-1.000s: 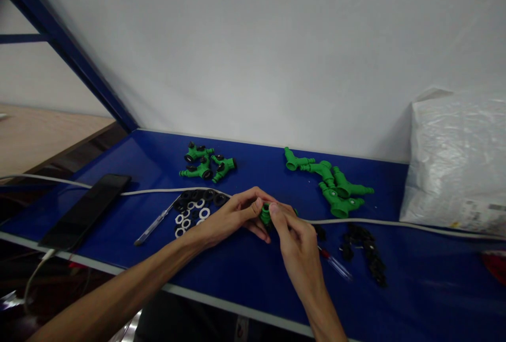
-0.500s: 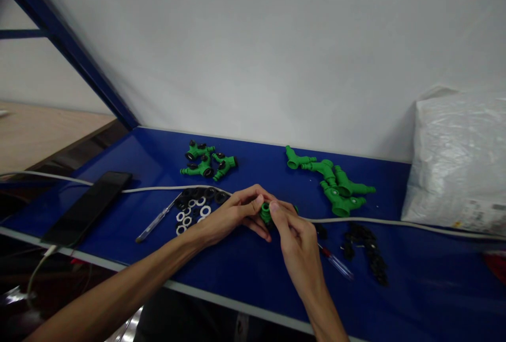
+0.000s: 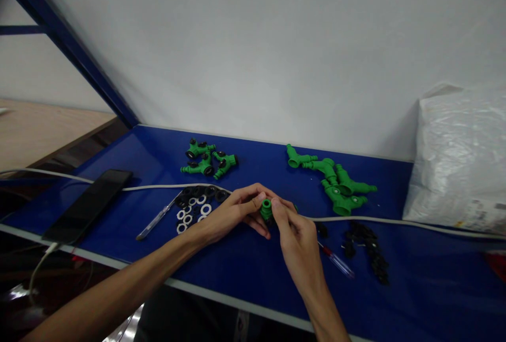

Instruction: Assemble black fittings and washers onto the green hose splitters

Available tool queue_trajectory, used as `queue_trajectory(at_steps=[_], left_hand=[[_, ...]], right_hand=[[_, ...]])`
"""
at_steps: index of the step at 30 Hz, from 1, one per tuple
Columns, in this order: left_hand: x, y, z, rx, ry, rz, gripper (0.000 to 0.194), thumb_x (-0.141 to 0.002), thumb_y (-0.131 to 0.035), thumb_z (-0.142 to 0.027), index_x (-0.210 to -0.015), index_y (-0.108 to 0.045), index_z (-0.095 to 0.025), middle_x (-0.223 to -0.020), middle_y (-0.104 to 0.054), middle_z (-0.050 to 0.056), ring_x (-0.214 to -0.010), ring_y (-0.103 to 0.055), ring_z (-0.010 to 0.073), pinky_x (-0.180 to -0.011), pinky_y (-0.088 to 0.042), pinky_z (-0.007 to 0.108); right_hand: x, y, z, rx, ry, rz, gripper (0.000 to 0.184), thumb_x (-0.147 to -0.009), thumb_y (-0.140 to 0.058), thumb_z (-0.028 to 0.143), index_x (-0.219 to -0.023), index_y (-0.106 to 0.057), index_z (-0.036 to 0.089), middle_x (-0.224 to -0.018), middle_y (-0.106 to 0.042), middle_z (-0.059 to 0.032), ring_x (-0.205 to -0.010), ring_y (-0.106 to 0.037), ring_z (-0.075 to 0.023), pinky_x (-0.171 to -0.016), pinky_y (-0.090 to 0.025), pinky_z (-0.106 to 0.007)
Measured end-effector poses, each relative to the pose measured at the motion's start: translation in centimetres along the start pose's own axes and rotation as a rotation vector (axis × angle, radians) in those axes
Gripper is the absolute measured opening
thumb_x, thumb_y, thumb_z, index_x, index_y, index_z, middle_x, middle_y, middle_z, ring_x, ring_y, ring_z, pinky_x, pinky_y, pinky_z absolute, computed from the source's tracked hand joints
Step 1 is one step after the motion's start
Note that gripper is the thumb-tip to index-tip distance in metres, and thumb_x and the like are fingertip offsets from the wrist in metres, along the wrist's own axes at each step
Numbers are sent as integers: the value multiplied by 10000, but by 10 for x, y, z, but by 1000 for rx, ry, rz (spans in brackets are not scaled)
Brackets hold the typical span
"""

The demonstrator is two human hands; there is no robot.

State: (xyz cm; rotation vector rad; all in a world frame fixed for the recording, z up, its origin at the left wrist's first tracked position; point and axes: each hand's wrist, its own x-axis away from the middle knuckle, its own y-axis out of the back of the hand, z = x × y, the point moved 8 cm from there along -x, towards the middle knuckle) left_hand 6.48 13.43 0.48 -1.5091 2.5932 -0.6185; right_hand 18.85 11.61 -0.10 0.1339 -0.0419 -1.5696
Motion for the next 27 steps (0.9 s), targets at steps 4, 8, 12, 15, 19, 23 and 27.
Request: queue_trajectory(at_steps=[4, 8, 12, 15, 19, 23, 27], left_hand=[[-1, 7, -12, -110, -50, -58, 496, -931, -590, -579, -1202, -656, -169, -741, -680, 14, -511, -670, 120, -512, -546, 213], [1, 19, -30, -318, -155, -199, 478, -981, -504, -557, -1191, -681, -165, -595, -594, -39, -360, -486, 63, -360, -355, 168], [3, 22, -35, -450, -177, -220, 489, -965, -523, -579, -1168, -704, -173, -743, -677, -6, -391, -488, 48, -378, -347, 177], [4, 18, -32, -497, -182, -175, 493, -938, -577, -576, -1200, -696, -176, -899, -725, 27, -440, -509, 44, -420, -386, 178], [4, 18, -28, -545, -189, -145, 492, -939, -585, -556, -1255, -672, -188, -1084, -730, 59, -489, -531, 47, -461, -416, 184], [0, 24, -26, -540, -191, -157, 485, -952, -561, -551, -1245, -683, -183, -1013, -724, 43, -496, -527, 51, -488, -432, 186], [0, 27, -28, -502, -178, -181, 493, -941, -573, -559, -1192, -696, -152, -919, -695, 22, -465, -471, 40, -442, -392, 175]], right_hand=[[-1, -3, -4, -104, -81, -3, 400, -917, -654, 559, -1080, -800, 223, -1020, -781, -64, -1004, -670, -276, -851, -536, -374], [0, -6, -4, -282, -161, -24, 422, -877, -714, 548, -1173, -760, 250, -1205, -751, -73, -1135, -650, -296, -850, -576, -391], [-1, 0, -10, -261, -173, -89, 474, -837, -763, 535, -1225, -742, 263, -1264, -737, -71, -1153, -661, -308, -856, -600, -412], [-3, 6, -16, -197, -147, -130, 493, -818, -785, 517, -1248, -736, 280, -1296, -726, -65, -1115, -686, -312, -836, -619, -419], [-4, 7, -18, -233, -132, -141, 510, -813, -802, 476, -1275, -721, 276, -1306, -719, -69, -1013, -716, -286, -735, -647, -388], [-3, -1, -14, -297, -149, -55, 548, -798, -823, 432, -1303, -704, 257, -1193, -759, -73, -746, -712, -192, -675, -656, -379], [-2, -8, -9, -322, -150, 14, 577, -763, -851, 392, -1302, -705, 246, -1133, -773, -86, -733, -685, -193, -550, -630, -333]])
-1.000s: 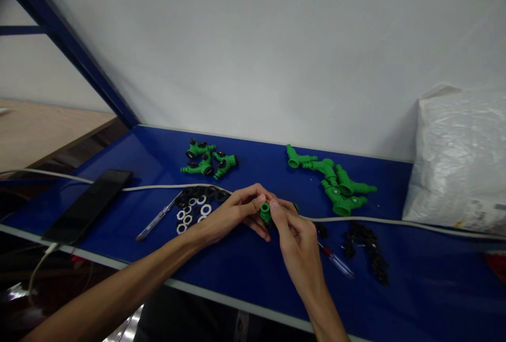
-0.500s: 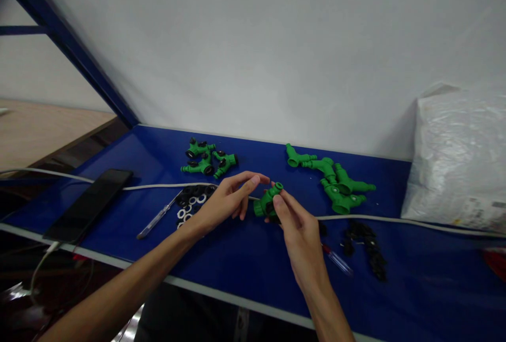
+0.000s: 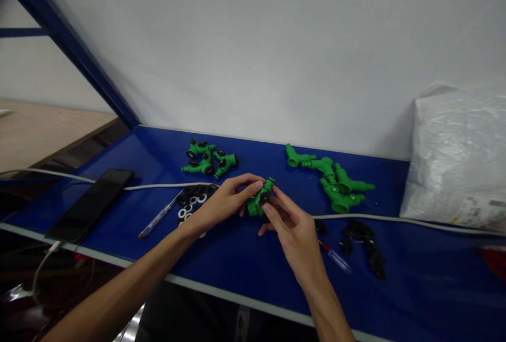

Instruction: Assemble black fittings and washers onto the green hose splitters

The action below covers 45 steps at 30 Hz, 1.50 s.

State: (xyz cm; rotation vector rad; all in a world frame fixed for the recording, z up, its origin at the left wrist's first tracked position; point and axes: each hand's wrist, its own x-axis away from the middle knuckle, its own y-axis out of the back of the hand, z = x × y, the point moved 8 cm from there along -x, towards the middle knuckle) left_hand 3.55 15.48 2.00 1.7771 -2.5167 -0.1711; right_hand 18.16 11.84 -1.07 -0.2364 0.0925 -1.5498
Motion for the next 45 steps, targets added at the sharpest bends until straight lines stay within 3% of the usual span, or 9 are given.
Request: queue_trajectory(at_steps=[8, 12, 14, 19, 25, 32, 36, 40, 45], left_hand=[[2, 3, -4, -14, 23, -56, 449, -939, -593, -526, -1154, -697, -146, -878, -684, 5, -473, -451, 50, -444, -363, 194], [1, 4, -11, -40, -28, -65, 408, -945, -596, -494, -1080, -756, -144, -996, -742, 50, -822, -642, 157, -736, -490, 232], [2, 6, -13, -64, -45, -85, 384, -943, -603, -475, -1025, -775, -142, -1019, -748, 59, -963, -650, 197, -841, -481, 253], [3, 8, -14, -94, -83, -85, 341, -932, -634, -459, -975, -790, -159, -983, -719, 52, -934, -644, 188, -818, -472, 256], [7, 0, -20, -208, -160, -36, 354, -941, -625, -483, -1023, -801, -187, -1012, -695, 55, -882, -640, 170, -733, -463, 248], [16, 12, -41, -275, -265, -174, 416, -949, -600, -513, -1143, -756, -179, -1062, -710, 74, -904, -657, 178, -763, -495, 254], [19, 14, -39, -201, -241, -202, 469, -939, -611, -533, -1191, -732, -157, -1049, -742, 85, -922, -681, 197, -827, -525, 282], [44, 30, -47, -329, -257, -300, 326, -980, -578, -433, -1135, -754, -206, -1075, -753, 56, -950, -684, 190, -872, -512, 290], [114, 66, -31, -578, -109, -474, 271, -996, -554, -415, -1032, -759, -243, -976, -727, 28, -849, -662, 184, -803, -502, 299]], right_hand=[[1, -2, 7, 79, 12, -10, 570, -717, -873, 410, -1245, -744, 238, -1087, -781, -98, -534, -556, -114, -414, -513, -270], [1, 0, 5, 155, 14, -9, 565, -715, -876, 422, -1238, -749, 252, -1007, -794, -76, -549, -555, -113, -434, -446, -239], [0, 2, 3, 191, 9, -2, 549, -733, -863, 446, -1239, -747, 267, -996, -796, -66, -644, -622, -150, -468, -447, -232], [-1, 4, -2, 203, -46, 13, 559, -731, -845, 528, -1212, -761, 256, -1033, -796, -67, -901, -708, -244, -677, -565, -300], [2, -20, 0, 134, -64, 202, 427, -759, -845, 475, -1114, -774, 248, -1111, -776, -56, -1067, -693, -270, -874, -567, -336], [-4, -2, -1, -43, 5, 51, 408, -695, -907, 404, -1033, -734, 256, -1010, -763, -15, -1009, -692, -206, -976, -530, -327], [-10, 4, -2, -204, 24, 16, 388, -696, -900, 408, -1017, -733, 268, -1039, -761, -16, -1056, -692, -227, -1019, -530, -403], [-10, 1, -3, -263, 10, 46, 351, -703, -895, 411, -980, -732, 271, -1007, -770, -22, -1014, -707, -238, -973, -565, -454], [-5, -7, -4, -253, -24, 119, 312, -734, -880, 432, -951, -746, 253, -936, -772, -35, -932, -716, -232, -881, -597, -424]])
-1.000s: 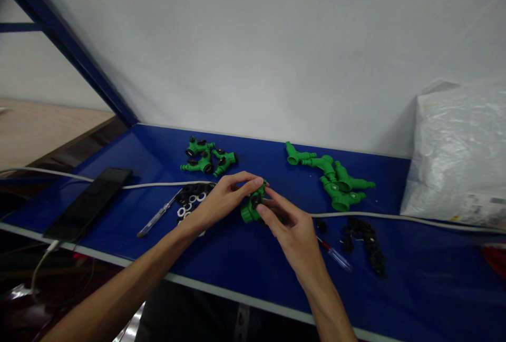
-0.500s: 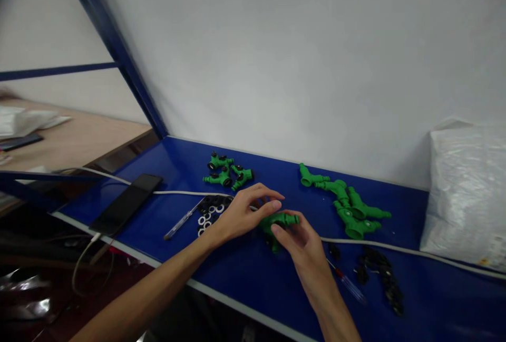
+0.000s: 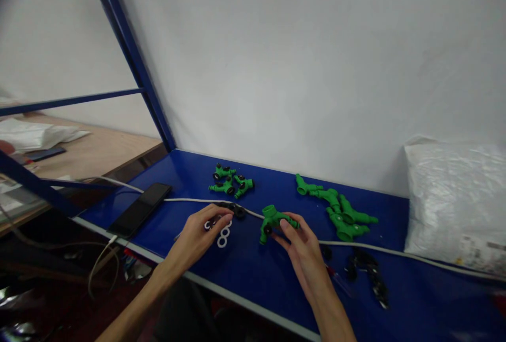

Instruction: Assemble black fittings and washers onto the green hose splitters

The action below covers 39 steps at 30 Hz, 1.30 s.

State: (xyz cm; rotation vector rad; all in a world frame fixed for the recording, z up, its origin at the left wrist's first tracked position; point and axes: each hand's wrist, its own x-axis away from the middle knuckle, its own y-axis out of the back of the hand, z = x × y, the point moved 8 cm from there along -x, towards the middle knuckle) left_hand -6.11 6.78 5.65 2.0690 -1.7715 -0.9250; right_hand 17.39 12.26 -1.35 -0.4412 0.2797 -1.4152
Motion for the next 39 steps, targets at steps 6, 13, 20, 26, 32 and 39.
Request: queue_trajectory(at_steps=[6, 13, 20, 26, 32, 39], left_hand=[[53, 2, 29, -281, 33, 23, 253, -935, -658, -406, -1136, -731, -271, -1040, -687, 50, -964, -672, 238, -884, -530, 370], [50, -14, 35, -224, 60, -24, 122, -907, -691, -324, -1004, -685, -250, -1022, -684, 30, -933, -659, 219, -852, -525, 352], [10, -22, 27, 257, 206, 57, 288, -887, -696, -481, -1035, -730, -237, -860, -750, 1, -775, -681, 179, -743, -509, 281], [-82, -43, -11, 600, 27, -9, 273, -845, -749, -430, -972, -765, -189, -934, -784, 43, -878, -720, 200, -839, -541, 290], [-111, -72, -41, 576, -175, 113, 144, -868, -746, -326, -937, -827, -229, -1006, -790, 57, -989, -712, 216, -923, -531, 301], [-105, -68, -37, 529, -226, 134, 156, -922, -688, -303, -946, -826, -233, -1042, -789, 63, -1006, -716, 216, -928, -539, 315]], right_hand=[[1, -6, -3, 18, -49, 64, 341, -723, -895, 414, -972, -756, 228, -894, -760, -45, -864, -702, -221, -743, -589, -340], [3, -11, -5, 23, -57, 112, 367, -710, -906, 399, -977, -719, 230, -848, -772, -24, -771, -715, -175, -714, -564, -286], [-5, -21, 4, 22, -86, 166, 318, -724, -902, 356, -844, -639, 226, -841, -778, -23, -834, -759, -216, -878, -579, -396], [-28, -25, 18, 42, -13, 160, 345, -730, -892, 404, -800, -607, 222, -825, -778, -30, -776, -753, -209, -849, -577, -395], [-38, -11, 18, 31, 69, 57, 413, -673, -924, 418, -828, -588, 234, -830, -766, -7, -769, -749, -207, -860, -567, -412], [-37, -6, 21, 31, 23, 25, 400, -688, -919, 392, -874, -600, 238, -888, -769, -14, -803, -749, -212, -887, -560, -408]])
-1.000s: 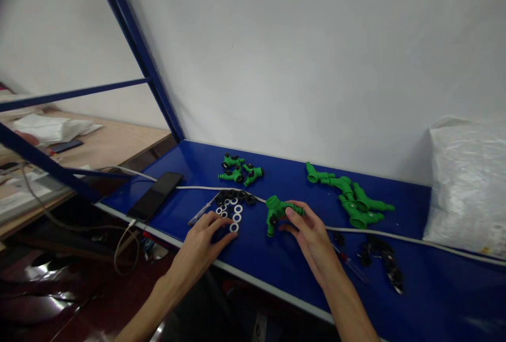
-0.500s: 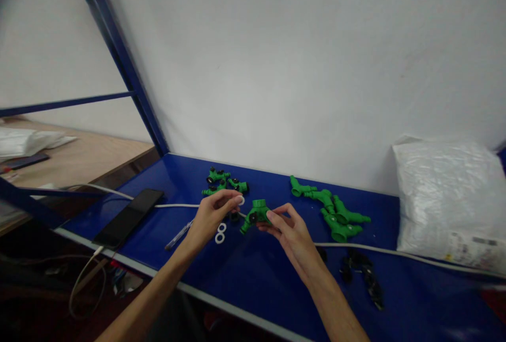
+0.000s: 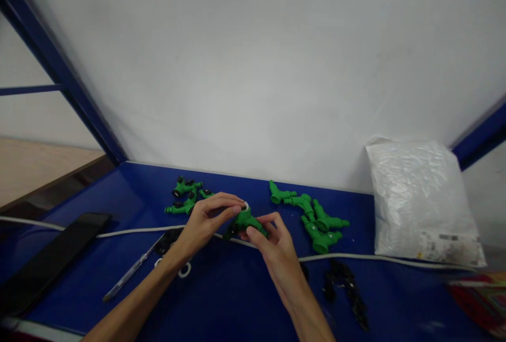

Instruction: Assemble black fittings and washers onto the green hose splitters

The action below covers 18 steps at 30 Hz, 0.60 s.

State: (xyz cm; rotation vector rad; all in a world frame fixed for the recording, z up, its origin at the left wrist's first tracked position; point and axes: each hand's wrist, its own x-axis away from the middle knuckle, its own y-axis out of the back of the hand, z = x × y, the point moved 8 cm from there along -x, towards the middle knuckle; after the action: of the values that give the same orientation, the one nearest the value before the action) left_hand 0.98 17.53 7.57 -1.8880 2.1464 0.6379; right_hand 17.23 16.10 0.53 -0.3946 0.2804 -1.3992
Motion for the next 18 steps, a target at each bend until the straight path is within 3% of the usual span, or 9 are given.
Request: queue_trajectory(at_steps=[6, 13, 15, 18], left_hand=[[4, -1, 7, 21, 80, 10, 167, -924, -678, -315, -945, -811, -217, -1053, -799, 58, -1036, -713, 231, -970, -519, 330], [6, 4, 3, 51, 80, -37, 232, -926, -666, -360, -876, -805, -181, -952, -799, 70, -951, -715, 230, -902, -526, 314], [6, 6, 4, 64, 98, -42, 251, -936, -651, -380, -935, -803, -179, -1006, -792, 77, -1003, -703, 239, -922, -518, 321], [7, -7, 10, 99, 156, 100, 334, -904, -693, -402, -1157, -759, -195, -1162, -762, 77, -1094, -682, 257, -951, -511, 334]], right_hand=[[2, -1, 3, 37, -5, 39, 333, -742, -881, 384, -878, -608, 251, -939, -769, -19, -856, -755, -225, -945, -553, -433], [7, -8, 8, 114, 31, 60, 345, -732, -889, 375, -905, -615, 256, -1009, -781, -28, -952, -751, -242, -947, -542, -405], [8, -8, 11, 112, 53, 41, 356, -724, -892, 390, -905, -615, 259, -1011, -779, -29, -947, -748, -246, -940, -543, -414], [9, -5, 16, 109, 101, -10, 359, -718, -895, 398, -898, -613, 267, -1028, -772, -20, -973, -731, -236, -962, -528, -414]])
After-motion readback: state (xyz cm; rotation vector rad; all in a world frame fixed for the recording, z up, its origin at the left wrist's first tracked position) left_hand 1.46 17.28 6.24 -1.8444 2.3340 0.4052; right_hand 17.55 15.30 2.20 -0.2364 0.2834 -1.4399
